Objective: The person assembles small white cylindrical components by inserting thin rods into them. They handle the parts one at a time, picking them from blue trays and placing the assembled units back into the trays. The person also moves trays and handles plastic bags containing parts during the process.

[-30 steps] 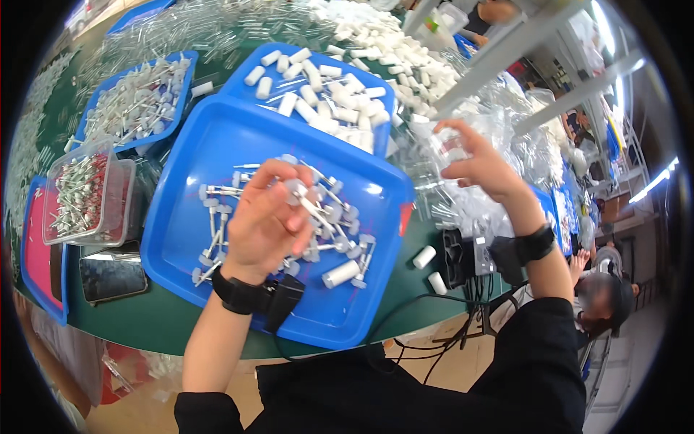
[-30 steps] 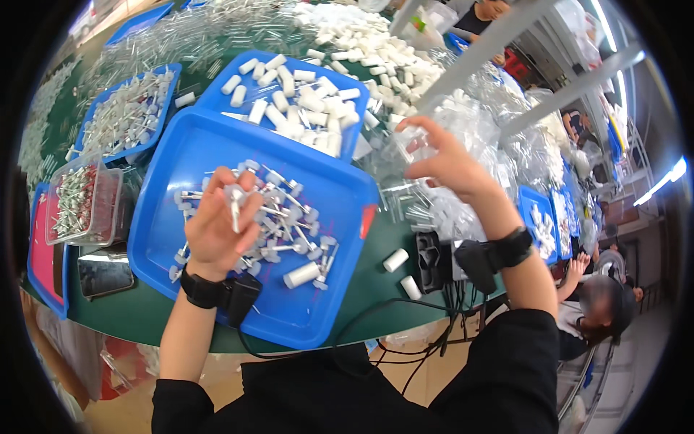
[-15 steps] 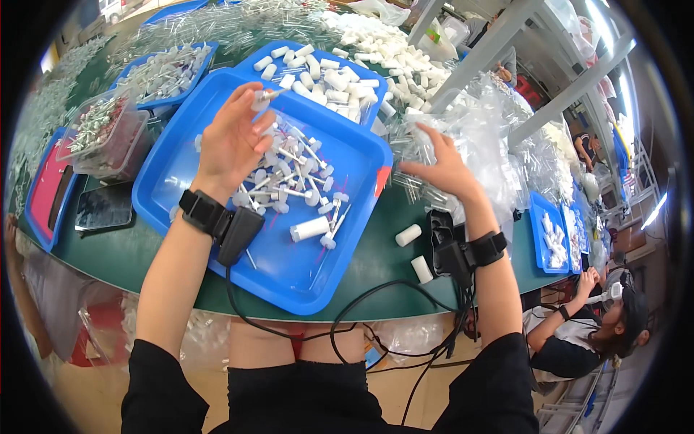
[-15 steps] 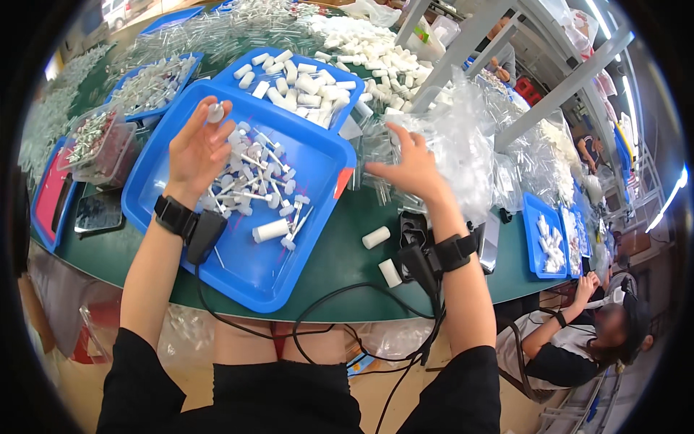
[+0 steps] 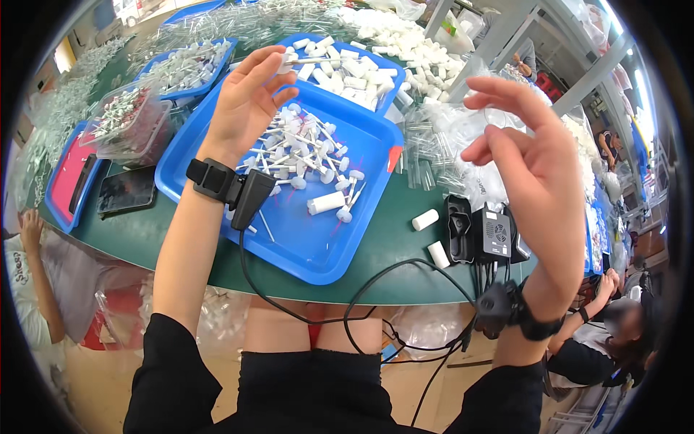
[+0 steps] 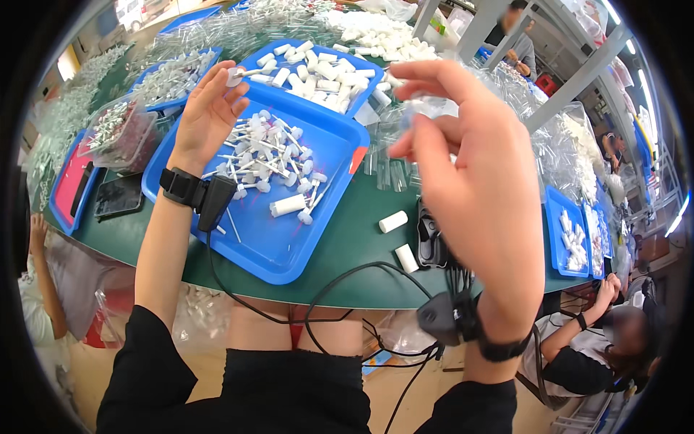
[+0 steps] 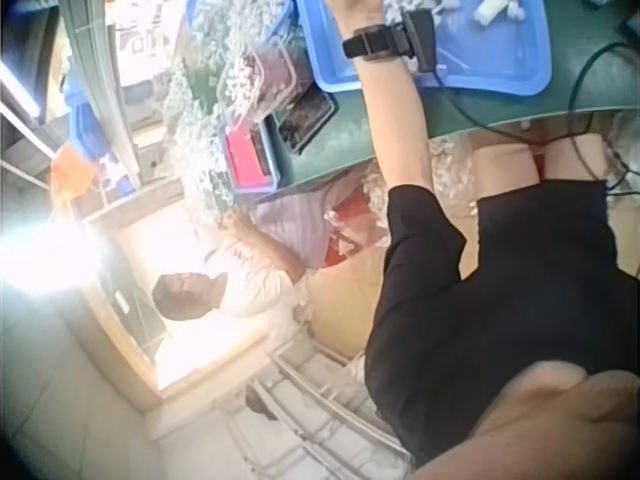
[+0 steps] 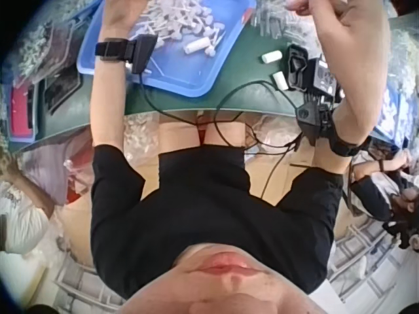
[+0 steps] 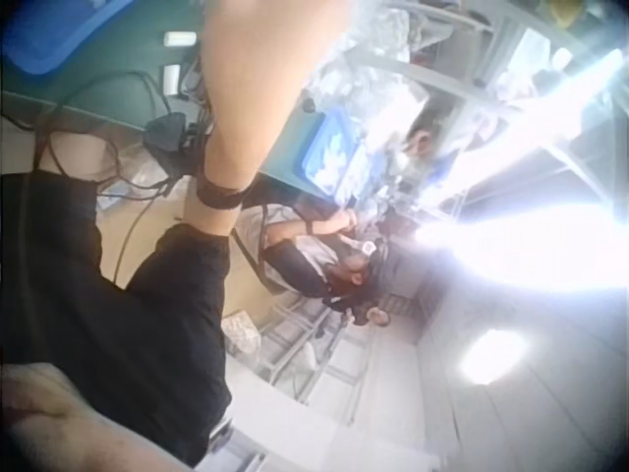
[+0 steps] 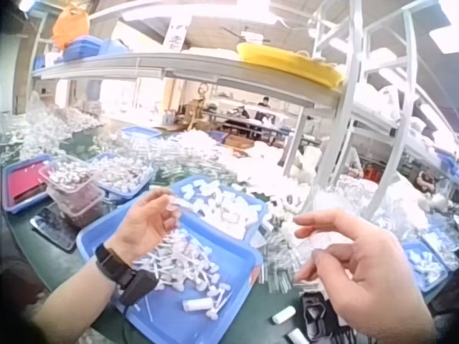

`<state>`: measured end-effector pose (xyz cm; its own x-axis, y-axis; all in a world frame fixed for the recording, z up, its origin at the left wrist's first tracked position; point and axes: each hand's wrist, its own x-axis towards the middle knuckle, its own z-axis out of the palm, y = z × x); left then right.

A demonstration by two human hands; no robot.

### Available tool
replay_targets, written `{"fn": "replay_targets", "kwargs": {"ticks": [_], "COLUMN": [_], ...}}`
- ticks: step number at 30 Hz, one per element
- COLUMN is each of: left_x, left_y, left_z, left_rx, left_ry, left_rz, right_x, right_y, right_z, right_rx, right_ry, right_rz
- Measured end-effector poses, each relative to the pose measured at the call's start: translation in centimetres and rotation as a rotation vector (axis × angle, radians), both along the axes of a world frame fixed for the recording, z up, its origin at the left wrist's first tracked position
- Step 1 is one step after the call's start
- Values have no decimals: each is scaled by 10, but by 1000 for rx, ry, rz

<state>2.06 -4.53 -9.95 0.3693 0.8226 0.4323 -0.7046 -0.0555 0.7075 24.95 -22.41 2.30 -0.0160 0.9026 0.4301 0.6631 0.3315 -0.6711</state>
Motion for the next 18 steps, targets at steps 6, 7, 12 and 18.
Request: {"fn": "replay_targets", "kwargs": {"ticks": [6,7,12,18], "left_x": [11,6,6,-2], "left_y": [-28,-31,-36,-41], "left_z": [16,15,8,2], "left_rx": [171,170,93,-7], "left_ry": [201,241,234,298], "left_rz": [-59,-44,15,47], "right_x": [-29,-26,-18,2], "right_y": [11,24,66,82], "right_z": [-17,-30,-82,-110], "right_rx": [-34,-24,54,53], "right_ry": [493,568,940,1009], "right_rz": [114,105,210,144]}}
